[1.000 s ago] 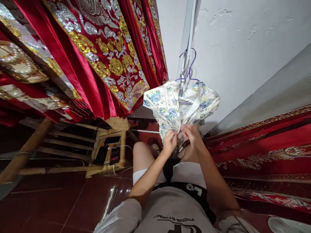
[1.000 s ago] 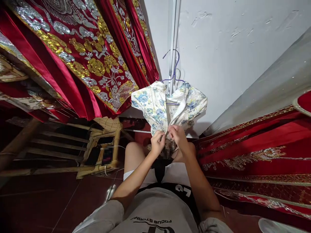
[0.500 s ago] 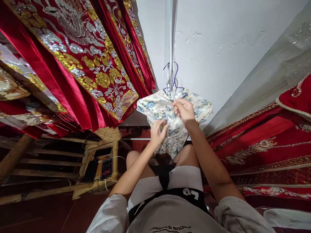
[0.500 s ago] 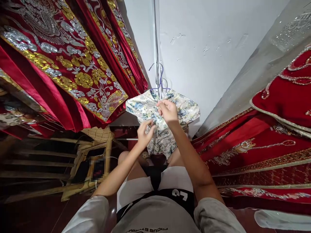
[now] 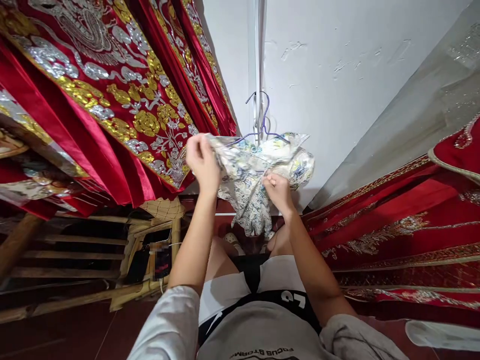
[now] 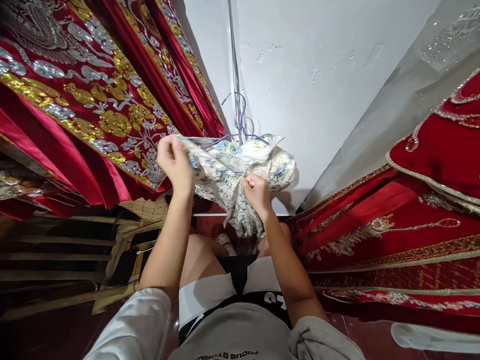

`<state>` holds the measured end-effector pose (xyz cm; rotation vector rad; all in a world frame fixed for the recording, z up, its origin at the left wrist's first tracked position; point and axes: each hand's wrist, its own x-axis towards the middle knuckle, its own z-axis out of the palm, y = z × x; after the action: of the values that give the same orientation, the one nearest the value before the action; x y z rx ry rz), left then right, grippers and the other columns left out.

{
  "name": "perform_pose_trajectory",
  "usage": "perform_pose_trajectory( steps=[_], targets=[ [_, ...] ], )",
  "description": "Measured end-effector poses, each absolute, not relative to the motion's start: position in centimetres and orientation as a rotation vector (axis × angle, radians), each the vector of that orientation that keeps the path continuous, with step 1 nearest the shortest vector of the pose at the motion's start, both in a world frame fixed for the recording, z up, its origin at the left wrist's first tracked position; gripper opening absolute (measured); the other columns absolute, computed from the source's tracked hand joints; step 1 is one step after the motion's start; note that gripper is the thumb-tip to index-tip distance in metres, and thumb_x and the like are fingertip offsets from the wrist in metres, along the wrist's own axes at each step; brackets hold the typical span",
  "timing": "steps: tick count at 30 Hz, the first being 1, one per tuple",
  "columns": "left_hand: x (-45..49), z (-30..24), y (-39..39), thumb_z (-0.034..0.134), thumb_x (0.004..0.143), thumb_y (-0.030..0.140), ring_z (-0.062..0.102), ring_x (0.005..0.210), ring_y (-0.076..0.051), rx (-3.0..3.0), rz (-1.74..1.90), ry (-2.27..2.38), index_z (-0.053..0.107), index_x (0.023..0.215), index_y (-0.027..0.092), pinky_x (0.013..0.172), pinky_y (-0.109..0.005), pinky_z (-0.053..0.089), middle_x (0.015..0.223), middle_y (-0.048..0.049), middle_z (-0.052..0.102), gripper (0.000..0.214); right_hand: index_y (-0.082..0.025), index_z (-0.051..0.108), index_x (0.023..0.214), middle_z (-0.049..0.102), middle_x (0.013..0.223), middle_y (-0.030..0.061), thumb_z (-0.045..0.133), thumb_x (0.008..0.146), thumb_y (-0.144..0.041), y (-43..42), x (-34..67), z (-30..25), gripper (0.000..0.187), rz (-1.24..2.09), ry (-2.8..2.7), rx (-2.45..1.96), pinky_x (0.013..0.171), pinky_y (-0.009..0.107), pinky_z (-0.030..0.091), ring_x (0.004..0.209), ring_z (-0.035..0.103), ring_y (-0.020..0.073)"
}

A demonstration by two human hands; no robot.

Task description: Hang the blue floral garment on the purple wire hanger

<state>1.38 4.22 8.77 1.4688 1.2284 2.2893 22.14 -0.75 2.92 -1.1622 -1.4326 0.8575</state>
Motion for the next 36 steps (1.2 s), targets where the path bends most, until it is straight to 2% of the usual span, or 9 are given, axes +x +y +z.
perform_pose_trajectory(
  steps=[3,6,9,15,21,26,29,32,36],
  targets=[
    [-2.5,5.9,5.6,0.057,0.099,0.036,0.065,0.092,-0.018,0.672,2.117,1.074,0.057,0.087,0.017,0.091,-0.035,0.053,0.088,-0.0036,0.062,0.022,-0.022,0.050,0.064,0.040,0.056,-0.0044,0.063,0.087,-0.041,-2.1,21.7,0.4,0.032,0.981,-1.409,-1.129,0.054,0.028,0.025,0.054,0.035,0.0111],
    [-3.0,2.4,6.0,0.058,0.096,0.029,0.067,0.086,-0.020,0.422,1.897,1.048,0.056,0.081,0.017,0.089,-0.039,0.055,0.081,-0.0054,0.063,0.020,-0.021,0.052,0.065,0.041,0.057,-0.0044,0.063,0.085,-0.043,-3.6,21.4,-1.4,0.032,1.111,-1.324,-1.067,0.053,0.027,0.026,0.053,0.035,0.0105],
    [-1.1,0.0,5.4,0.060,0.095,0.026,0.063,0.084,-0.015,0.537,2.004,1.171,0.058,0.079,0.017,0.093,-0.030,0.051,0.081,-0.0022,0.061,0.018,-0.022,0.051,0.062,0.036,0.053,-0.0053,0.063,0.081,-0.045,-4.8,22.1,-2.6,0.032,1.155,-1.153,-1.103,0.050,0.027,0.024,0.050,0.032,0.0100],
    [-0.7,0.9,6.0,0.069,0.093,0.034,0.060,0.116,-0.017,1.448,2.132,1.246,0.067,0.098,0.016,0.107,-0.025,0.042,0.113,-0.0078,0.065,0.019,-0.023,0.046,0.055,0.032,0.049,-0.0053,0.063,0.076,-0.042,-5.7,24.6,-2.5,0.033,1.110,-1.049,-1.194,0.048,0.029,0.021,0.046,0.027,0.0096],
    [-1.8,0.8,8.8,0.065,0.092,0.023,0.063,0.075,-0.012,0.603,1.996,1.057,0.061,0.082,0.017,0.085,-0.022,0.052,0.074,0.0013,0.061,0.012,-0.022,0.056,0.062,0.040,0.049,-0.0047,0.063,0.079,-0.044,-5.8,21.6,-1.4,0.028,1.262,-1.186,-1.102,0.049,0.027,0.029,0.048,0.037,0.0113],
    [0.2,-3.8,6.6,0.052,0.086,0.009,0.068,0.079,-0.018,0.331,1.761,1.051,0.066,0.079,0.017,0.079,-0.026,0.055,0.070,-0.0047,0.066,0.018,-0.022,0.054,0.063,0.044,0.051,-0.0047,0.063,0.081,-0.041,-6.1,19.9,-1.9,0.028,1.315,-1.218,-1.049,0.051,0.026,0.032,0.050,0.039,0.0109],
    [2.6,-6.0,4.3,0.062,0.084,0.017,0.068,0.076,-0.020,0.339,1.718,1.064,0.066,0.077,0.016,0.078,-0.032,0.055,0.072,-0.0059,0.068,0.008,-0.021,0.055,0.061,0.046,0.049,-0.0041,0.064,0.081,-0.041,-6.1,21.6,-2.5,0.030,1.370,-1.279,-1.109,0.052,0.026,0.035,0.050,0.042,0.0117],
    [4.6,-5.8,2.3,0.076,0.081,0.031,0.063,0.071,-0.015,0.404,1.765,1.039,0.064,0.080,0.016,0.076,-0.027,0.053,0.075,-0.0012,0.067,0.019,-0.019,0.064,0.061,0.053,0.049,-0.0012,0.071,0.079,-0.044,-5.6,24.6,-2.9,0.032,1.576,-1.513,-1.185,0.053,0.027,0.038,0.053,0.049,0.0137],
    [6.8,-2.1,-0.3,0.078,0.083,0.047,0.061,0.072,-0.014,0.813,1.729,0.953,0.068,0.086,0.019,0.075,-0.025,0.051,0.079,0.0008,0.065,0.029,-0.019,0.075,0.079,0.072,0.079,0.0072,0.069,0.085,-0.056,-4.5,26.8,-2.7,0.037,1.399,-1.442,-1.255,0.065,0.031,0.049,0.076,0.063,0.0204]
  ],
)
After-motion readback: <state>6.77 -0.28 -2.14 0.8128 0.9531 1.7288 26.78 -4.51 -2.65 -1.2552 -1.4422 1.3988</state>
